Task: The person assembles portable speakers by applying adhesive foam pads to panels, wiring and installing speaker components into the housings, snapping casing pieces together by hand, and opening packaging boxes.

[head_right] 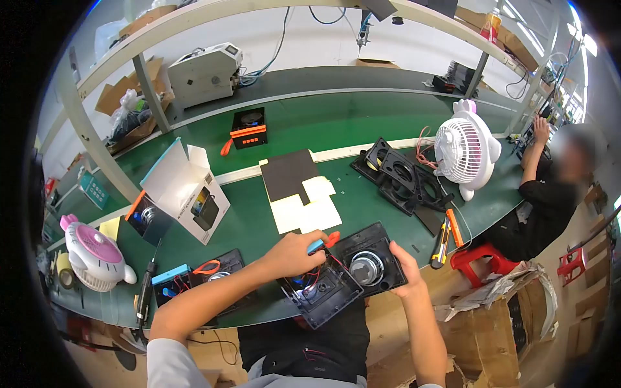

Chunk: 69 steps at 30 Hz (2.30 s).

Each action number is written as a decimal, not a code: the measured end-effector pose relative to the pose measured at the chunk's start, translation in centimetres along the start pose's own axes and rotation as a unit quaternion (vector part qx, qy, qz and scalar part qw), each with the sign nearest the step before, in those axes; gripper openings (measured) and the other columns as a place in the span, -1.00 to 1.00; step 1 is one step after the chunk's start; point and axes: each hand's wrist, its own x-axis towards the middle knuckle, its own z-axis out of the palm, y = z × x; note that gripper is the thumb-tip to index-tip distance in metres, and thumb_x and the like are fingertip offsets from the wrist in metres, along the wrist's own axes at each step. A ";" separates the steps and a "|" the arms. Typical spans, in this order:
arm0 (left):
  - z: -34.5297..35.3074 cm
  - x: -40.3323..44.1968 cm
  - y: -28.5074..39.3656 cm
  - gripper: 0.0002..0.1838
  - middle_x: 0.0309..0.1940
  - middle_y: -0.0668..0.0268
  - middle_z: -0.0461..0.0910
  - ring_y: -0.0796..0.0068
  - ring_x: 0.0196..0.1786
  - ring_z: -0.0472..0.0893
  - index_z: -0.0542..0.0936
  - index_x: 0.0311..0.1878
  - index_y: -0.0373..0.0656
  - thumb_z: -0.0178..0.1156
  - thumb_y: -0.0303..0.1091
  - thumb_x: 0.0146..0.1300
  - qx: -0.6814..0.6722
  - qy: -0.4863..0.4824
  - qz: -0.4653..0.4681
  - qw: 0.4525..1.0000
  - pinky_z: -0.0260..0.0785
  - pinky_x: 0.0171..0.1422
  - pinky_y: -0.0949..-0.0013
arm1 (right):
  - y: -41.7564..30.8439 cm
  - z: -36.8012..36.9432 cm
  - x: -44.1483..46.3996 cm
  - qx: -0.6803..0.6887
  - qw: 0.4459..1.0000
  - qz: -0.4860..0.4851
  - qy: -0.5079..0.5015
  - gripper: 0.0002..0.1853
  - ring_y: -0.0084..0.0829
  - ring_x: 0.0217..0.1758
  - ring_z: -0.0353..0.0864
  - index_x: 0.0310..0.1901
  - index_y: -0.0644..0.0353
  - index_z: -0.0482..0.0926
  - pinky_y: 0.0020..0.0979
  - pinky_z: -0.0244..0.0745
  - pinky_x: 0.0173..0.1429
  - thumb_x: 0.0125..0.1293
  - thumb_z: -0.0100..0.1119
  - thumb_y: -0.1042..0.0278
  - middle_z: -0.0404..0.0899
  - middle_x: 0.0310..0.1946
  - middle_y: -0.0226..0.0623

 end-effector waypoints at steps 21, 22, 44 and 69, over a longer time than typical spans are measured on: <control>0.1 -0.2 0.2 -0.49 -0.11 -0.16 0.69 -0.23 0.02 0.68 0.42 0.16 -0.26 0.23 -0.13 0.27 -0.016 -0.050 -0.106 0.993 0.49 0.12 -0.13 | 1.6 16.1 -3.0 -0.702 0.702 -0.116 -0.039 0.09 -0.09 0.40 0.39 0.41 0.31 0.37 -0.10 0.23 0.48 0.00 0.46 -0.36 0.28 0.36 0.01; 0.3 0.0 -0.1 -0.49 -0.11 -0.16 0.69 -0.23 0.02 0.68 0.42 0.16 -0.25 0.23 -0.13 0.27 -0.029 -0.043 -0.109 0.993 0.48 0.12 -0.14 | 1.9 15.8 -3.1 -0.748 0.646 -0.139 -0.061 0.02 0.01 0.42 0.37 0.44 0.23 0.35 -0.10 0.32 0.44 0.01 0.57 -0.14 0.28 0.36 0.00; 0.7 0.2 -0.6 -0.51 -0.31 -0.10 0.71 -0.20 -0.17 0.73 0.43 0.07 -0.24 0.37 -0.31 0.10 0.189 0.008 0.003 0.982 0.59 -0.11 -0.08 | 4.5 16.5 -0.9 -0.798 0.574 -0.175 0.054 -0.07 0.08 0.22 0.54 0.39 0.18 0.44 -0.06 0.47 0.30 -0.01 0.58 -0.07 0.39 0.28 0.00; -9.1 -0.2 -0.1 -0.56 -0.27 0.17 0.75 0.36 -0.36 0.76 0.63 -0.05 -0.34 0.00 -0.09 0.56 0.018 -0.215 -0.148 0.965 0.65 -0.30 0.24 | 9.7 17.3 0.8 -0.911 0.368 -0.150 0.109 -0.02 0.15 0.33 0.35 0.39 0.07 0.44 0.21 0.26 0.26 -0.04 0.57 -0.22 0.36 0.31 0.01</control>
